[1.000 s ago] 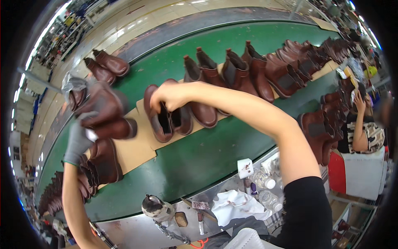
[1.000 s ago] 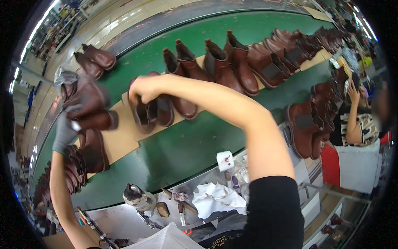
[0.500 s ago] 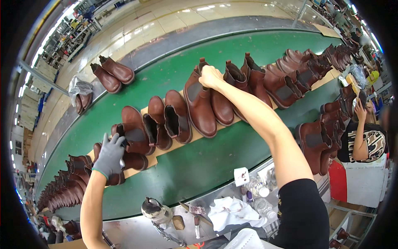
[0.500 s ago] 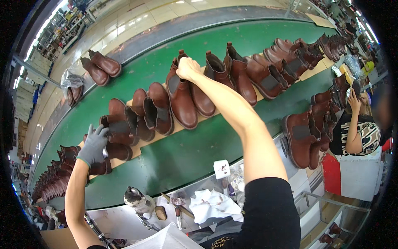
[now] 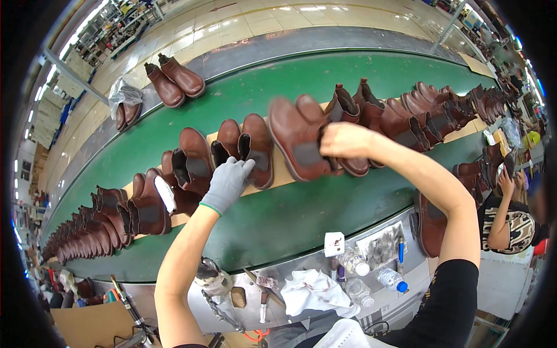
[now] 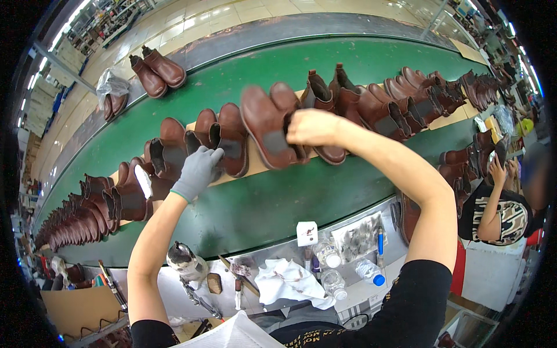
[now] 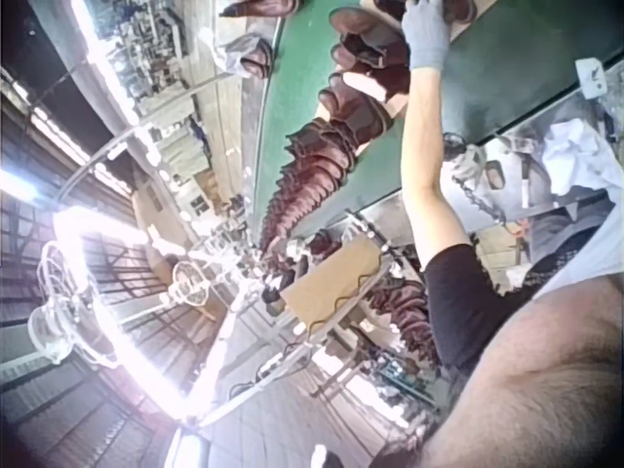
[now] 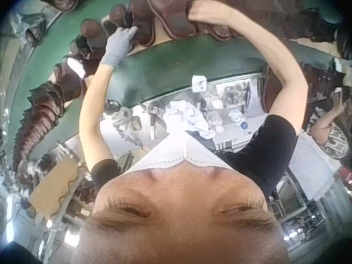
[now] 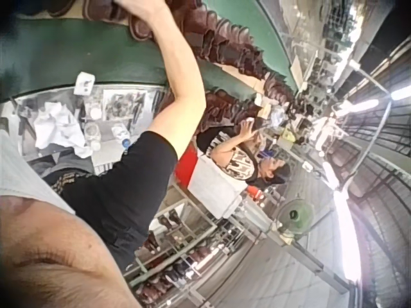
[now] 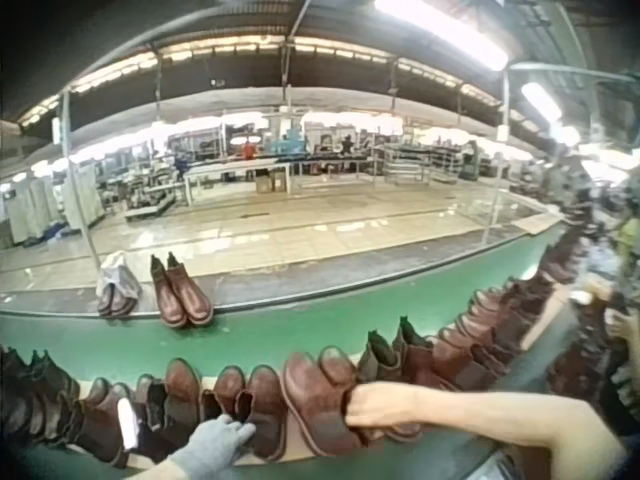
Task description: Cleaning and inspecting brown leather chelsea boots on a factory assembly line.
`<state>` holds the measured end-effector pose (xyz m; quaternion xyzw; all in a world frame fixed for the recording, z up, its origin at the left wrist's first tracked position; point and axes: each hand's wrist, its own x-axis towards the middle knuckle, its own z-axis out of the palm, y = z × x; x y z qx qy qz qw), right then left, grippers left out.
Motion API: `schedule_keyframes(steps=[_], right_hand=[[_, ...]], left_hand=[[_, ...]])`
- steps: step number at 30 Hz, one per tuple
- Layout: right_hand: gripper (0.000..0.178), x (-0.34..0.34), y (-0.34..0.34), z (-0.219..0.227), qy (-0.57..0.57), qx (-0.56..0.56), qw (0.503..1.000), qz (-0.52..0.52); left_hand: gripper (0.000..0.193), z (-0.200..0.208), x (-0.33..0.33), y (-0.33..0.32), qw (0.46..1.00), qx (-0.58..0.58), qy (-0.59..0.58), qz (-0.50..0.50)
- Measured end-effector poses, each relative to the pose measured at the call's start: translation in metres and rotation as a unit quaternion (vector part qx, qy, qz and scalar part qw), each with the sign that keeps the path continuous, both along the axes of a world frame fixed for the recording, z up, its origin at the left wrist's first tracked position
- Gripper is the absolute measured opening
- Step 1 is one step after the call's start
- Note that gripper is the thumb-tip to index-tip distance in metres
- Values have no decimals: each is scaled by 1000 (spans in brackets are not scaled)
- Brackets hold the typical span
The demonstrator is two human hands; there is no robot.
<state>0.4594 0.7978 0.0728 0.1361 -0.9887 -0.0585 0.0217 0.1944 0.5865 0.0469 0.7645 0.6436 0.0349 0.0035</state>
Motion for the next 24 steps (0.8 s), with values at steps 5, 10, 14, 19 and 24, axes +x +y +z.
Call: schedule_keyframes(steps=[5, 10, 14, 19, 24], right_hand=[[19, -31, -13, 13, 150, -173, 964, -138], [52, 44, 109, -19, 40, -102, 713, -693], [48, 6, 147, -42, -109, -167, 679, -706], [33, 29, 129, -44, 37, -85, 751, -653], [26, 138, 174, 9, 282, -209, 774, -527]], left_hand=[[11, 7, 1, -18, 999, 45, -17, 24], [28, 18, 99, -1, 986, 90, 49, 131], [45, 2, 144, 12, 978, 191, -79, -14], [41, -34, 157, 53, 980, 185, -76, -14], [24, -28, 166, 58, 965, 239, -107, -7]])
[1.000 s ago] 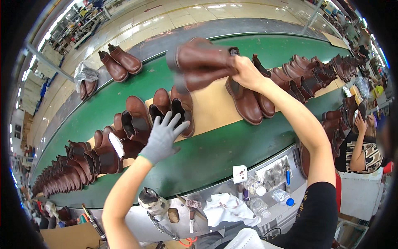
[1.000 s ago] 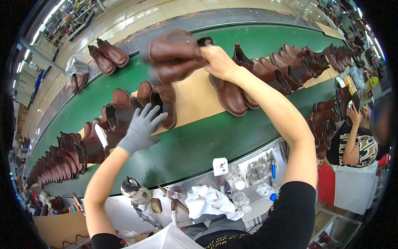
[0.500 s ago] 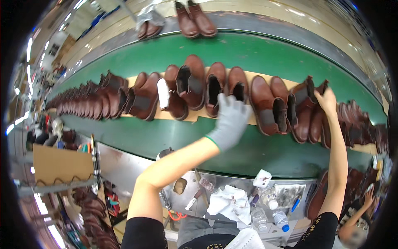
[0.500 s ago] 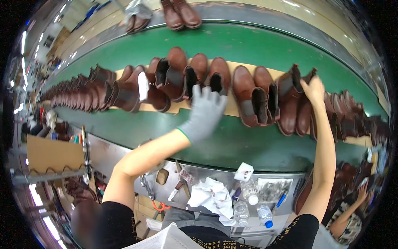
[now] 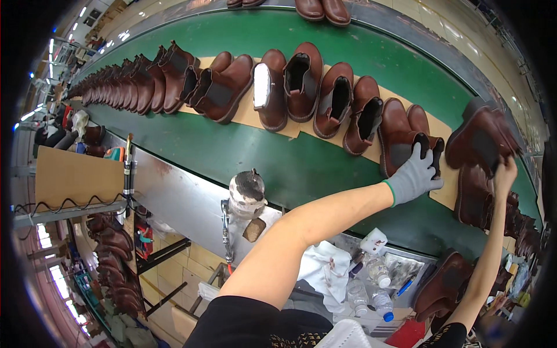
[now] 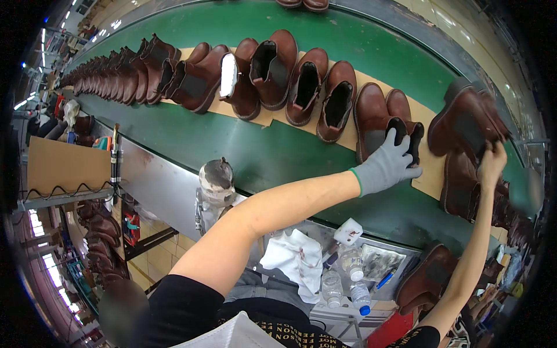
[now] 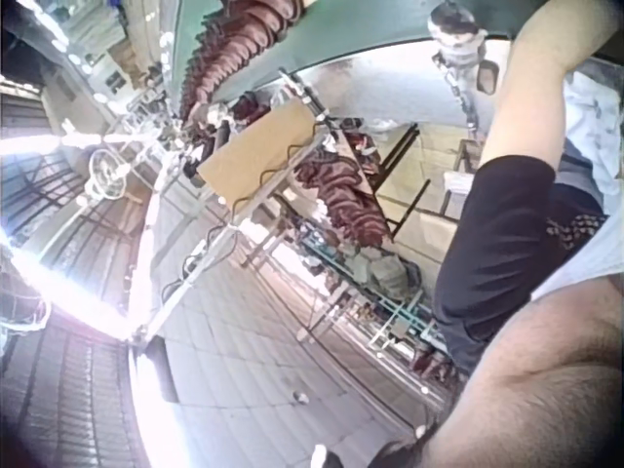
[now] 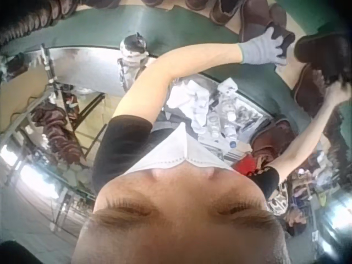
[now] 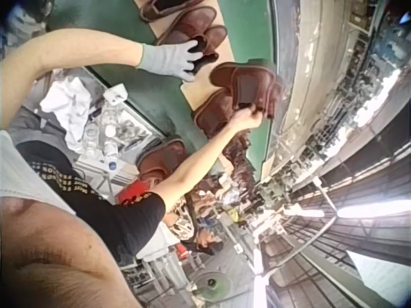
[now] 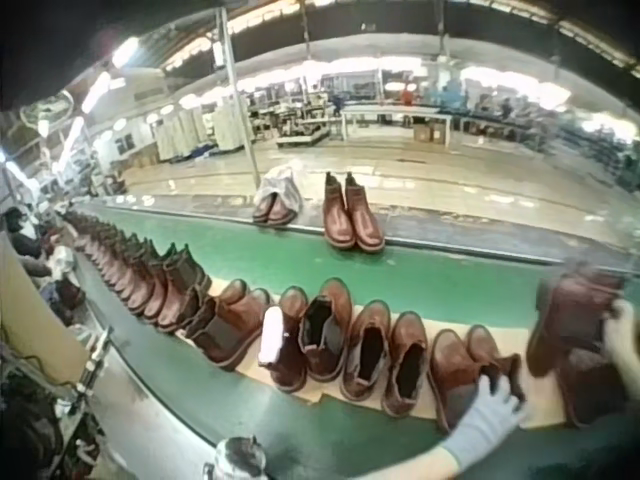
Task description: Cleaning and inspecting brown leather chelsea boots on a factory assembly line.
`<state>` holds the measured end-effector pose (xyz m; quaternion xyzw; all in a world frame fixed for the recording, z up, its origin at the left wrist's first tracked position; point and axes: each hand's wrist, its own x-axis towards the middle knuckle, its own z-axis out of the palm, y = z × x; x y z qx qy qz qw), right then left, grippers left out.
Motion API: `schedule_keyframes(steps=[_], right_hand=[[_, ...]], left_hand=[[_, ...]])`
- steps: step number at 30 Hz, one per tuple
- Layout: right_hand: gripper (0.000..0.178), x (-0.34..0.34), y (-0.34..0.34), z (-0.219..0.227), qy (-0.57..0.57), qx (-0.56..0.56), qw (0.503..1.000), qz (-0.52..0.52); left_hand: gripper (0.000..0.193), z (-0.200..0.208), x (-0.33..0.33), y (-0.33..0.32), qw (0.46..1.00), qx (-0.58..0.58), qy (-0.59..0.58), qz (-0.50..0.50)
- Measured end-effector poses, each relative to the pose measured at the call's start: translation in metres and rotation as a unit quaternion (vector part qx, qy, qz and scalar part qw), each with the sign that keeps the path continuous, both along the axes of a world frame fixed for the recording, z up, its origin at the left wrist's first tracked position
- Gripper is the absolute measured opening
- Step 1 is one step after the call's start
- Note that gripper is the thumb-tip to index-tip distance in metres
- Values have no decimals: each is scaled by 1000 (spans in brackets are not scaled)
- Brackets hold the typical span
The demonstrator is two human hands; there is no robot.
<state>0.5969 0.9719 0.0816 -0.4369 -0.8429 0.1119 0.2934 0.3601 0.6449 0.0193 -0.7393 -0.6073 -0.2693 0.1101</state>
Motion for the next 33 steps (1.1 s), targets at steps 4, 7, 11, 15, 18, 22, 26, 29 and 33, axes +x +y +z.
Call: schedule_keyframes(steps=[4, 7, 11, 15, 18, 22, 26, 29, 33], right_hand=[[25, 58, 2, 0, -9, -31, 996, 86], [25, 70, -16, 0, -75, -77, 982, 156], [13, -15, -107, -27, -301, 208, 830, 421], [33, -43, -137, -7, -386, -28, 836, 390], [31, -56, -203, 42, -321, 39, 900, 293], [38, -89, -394, 87, -132, -242, 903, 329], [85, -81, -483, 13, -381, -243, 861, 235], [35, -82, -503, -18, -290, -294, 885, 214], [13, -78, -556, 31, 26, -415, 876, 244]], left_hand=[[18, -2, -4, 0, 999, -27, 17, -16], [14, 1, -10, -4, 999, -23, 25, -11], [16, 26, -48, -46, 998, 14, 60, 0], [18, 96, -118, -122, 998, -24, -53, -2], [27, 103, -172, -215, 980, -51, -124, 145], [26, 132, -178, -332, 935, -124, -174, 284], [27, 106, -140, -318, 901, -124, -372, 183], [57, 102, -98, -308, 847, -230, -479, -14], [63, 85, -47, -301, 864, -271, -385, -181]])
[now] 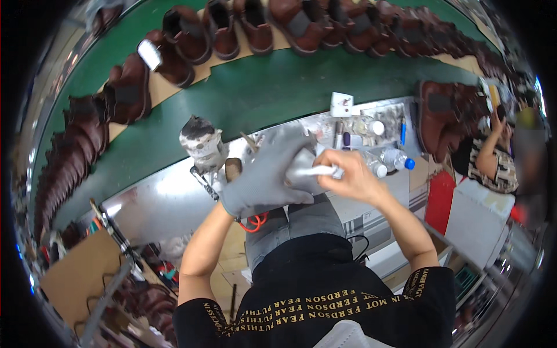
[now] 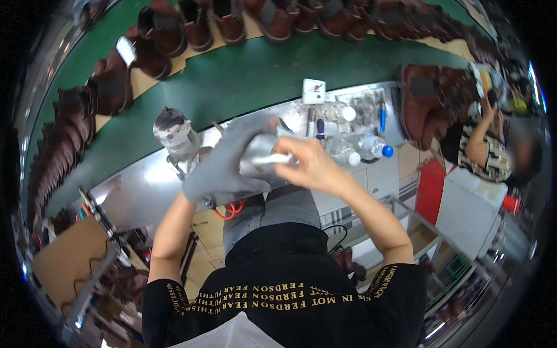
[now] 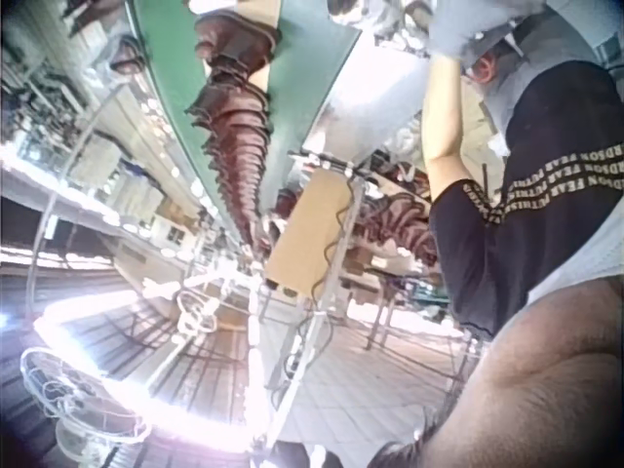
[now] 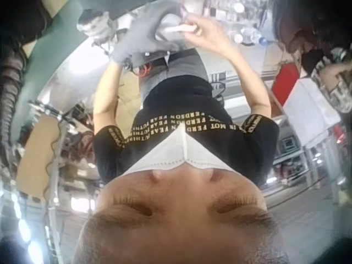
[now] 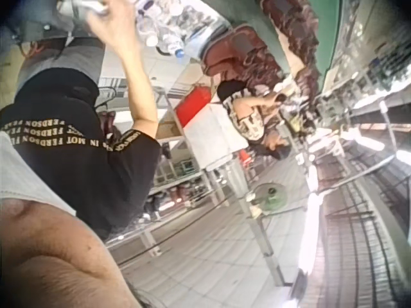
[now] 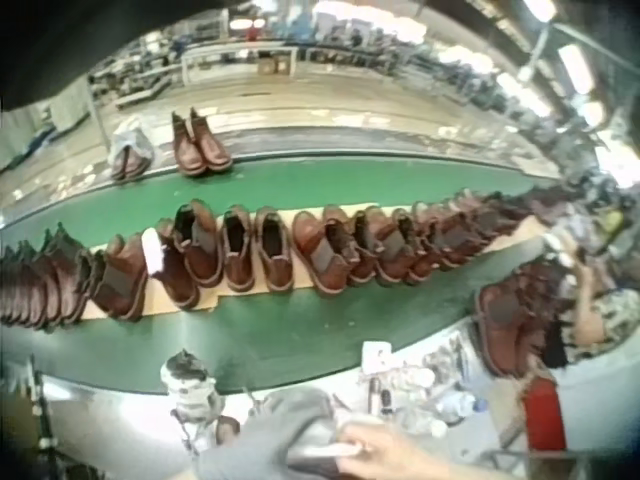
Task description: Cleaning and inspecting brown leather chelsea boots on a factory assembly line.
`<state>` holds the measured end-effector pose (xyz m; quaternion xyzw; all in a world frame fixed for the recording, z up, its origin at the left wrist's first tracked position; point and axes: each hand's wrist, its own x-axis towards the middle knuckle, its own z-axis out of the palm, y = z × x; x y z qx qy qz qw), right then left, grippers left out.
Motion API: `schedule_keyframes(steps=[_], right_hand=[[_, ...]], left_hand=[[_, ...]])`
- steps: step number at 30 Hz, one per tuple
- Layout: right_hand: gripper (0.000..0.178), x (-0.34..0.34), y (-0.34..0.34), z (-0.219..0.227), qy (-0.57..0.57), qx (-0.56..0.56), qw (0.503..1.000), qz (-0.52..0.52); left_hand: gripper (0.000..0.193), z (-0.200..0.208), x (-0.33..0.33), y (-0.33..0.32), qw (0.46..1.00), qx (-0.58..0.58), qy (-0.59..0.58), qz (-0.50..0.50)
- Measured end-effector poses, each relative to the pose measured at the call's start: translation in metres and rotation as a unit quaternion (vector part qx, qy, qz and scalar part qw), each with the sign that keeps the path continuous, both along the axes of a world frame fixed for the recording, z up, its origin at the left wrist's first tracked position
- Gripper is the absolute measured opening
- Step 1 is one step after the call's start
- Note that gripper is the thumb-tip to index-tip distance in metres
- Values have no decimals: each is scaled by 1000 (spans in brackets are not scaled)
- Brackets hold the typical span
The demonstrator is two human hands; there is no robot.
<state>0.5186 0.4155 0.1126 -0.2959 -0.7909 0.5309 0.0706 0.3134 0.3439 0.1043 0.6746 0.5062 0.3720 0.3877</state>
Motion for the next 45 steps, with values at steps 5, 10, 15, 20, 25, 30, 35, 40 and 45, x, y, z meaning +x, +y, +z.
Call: schedule_keyframes(steps=[5, 10, 15, 20, 25, 30, 35, 40, 45], right_hand=[[14, 39, -81, 22, -86, 41, 985, -147], [29, 78, -122, 19, -13, 50, 985, -163], [37, 130, -128, -53, 321, -296, 741, -510], [46, 123, -70, -63, 247, -277, 747, -551], [40, 125, -97, -75, 181, -143, 817, -527], [46, 149, -150, -102, 37, 310, 896, -315], [57, 152, -163, -112, 4, 443, 827, -346], [56, 121, -147, -84, 2, 243, 851, -465], [41, 137, -62, -86, 195, -234, 697, -649]], left_hand=[[24, 9, 22, -31, 987, -94, -64, -112], [27, 19, 74, -76, 971, -43, -115, -206], [38, -3, 153, -94, 977, -125, -103, -137], [35, 8, 153, -99, 974, -151, -75, -153], [30, 3, 132, -90, 989, -115, -32, -83], [26, 20, 85, -76, 997, -81, -19, -7], [29, 22, 21, -46, 996, 1, 26, 84], [30, 11, -81, -6, 919, 158, 146, 329], [32, -20, -189, 16, 820, 180, 69, 539]])
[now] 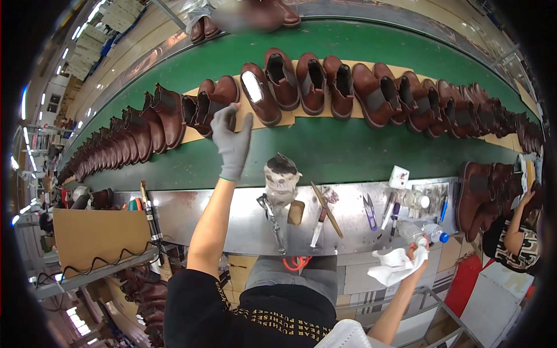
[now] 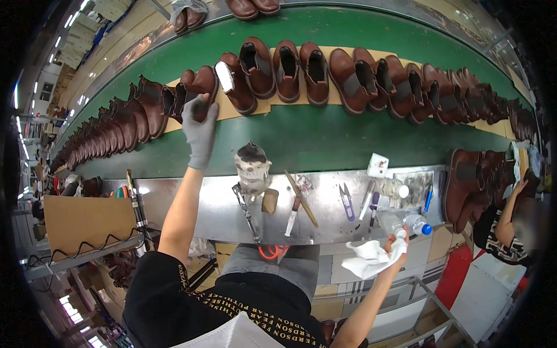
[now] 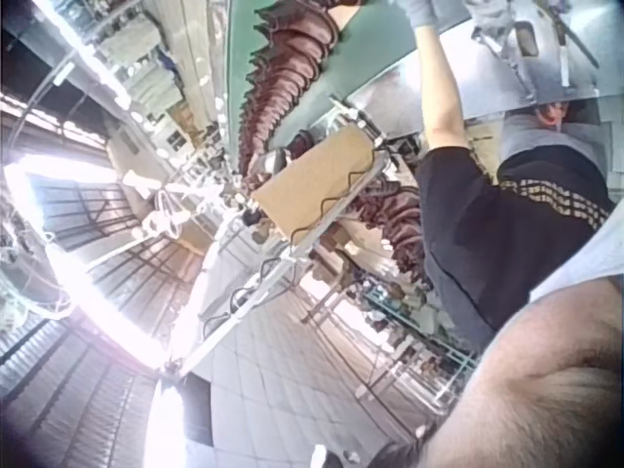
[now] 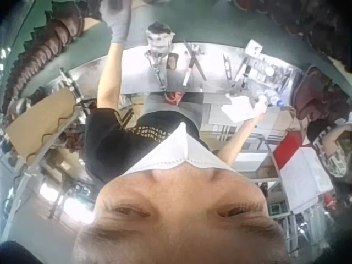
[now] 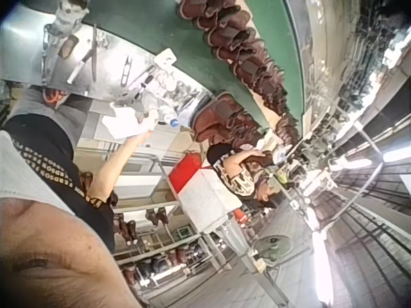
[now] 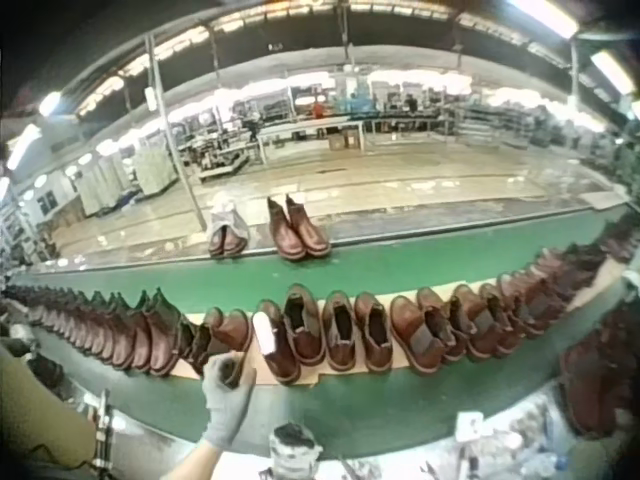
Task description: Cleaning and inspecting brown leather chelsea boots on a factory assembly line.
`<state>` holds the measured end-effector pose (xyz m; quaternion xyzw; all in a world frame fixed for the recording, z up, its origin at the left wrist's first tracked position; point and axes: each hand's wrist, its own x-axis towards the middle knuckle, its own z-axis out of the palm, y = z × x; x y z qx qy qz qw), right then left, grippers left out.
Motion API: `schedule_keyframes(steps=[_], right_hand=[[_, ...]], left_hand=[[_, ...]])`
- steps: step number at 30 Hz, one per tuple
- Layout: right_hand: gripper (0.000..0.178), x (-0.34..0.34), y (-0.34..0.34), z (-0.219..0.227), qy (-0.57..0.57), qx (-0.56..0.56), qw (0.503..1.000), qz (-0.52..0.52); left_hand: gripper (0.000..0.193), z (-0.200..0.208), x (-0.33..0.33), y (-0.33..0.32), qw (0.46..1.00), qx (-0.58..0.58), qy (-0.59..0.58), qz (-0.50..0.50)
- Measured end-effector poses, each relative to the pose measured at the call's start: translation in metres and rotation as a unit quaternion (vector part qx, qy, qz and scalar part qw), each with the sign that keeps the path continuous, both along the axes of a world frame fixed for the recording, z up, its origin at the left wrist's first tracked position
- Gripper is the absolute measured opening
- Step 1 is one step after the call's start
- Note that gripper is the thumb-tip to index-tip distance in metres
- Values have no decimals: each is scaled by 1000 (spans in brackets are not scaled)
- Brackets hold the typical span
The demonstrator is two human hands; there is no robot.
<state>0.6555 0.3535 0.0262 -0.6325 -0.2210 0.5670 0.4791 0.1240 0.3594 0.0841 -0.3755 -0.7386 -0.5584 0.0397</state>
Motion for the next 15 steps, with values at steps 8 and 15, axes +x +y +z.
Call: schedule_keyframes(steps=[8, 15], right_hand=[[72, -47, 17, 85, -245, 27, 965, 89], [48, -308, 115, 91, -60, 155, 864, 475]], left_hand=[[34, -8, -48, 50, 966, -134, 207, -72], [20, -24, -51, 94, 948, -259, 180, -32]])
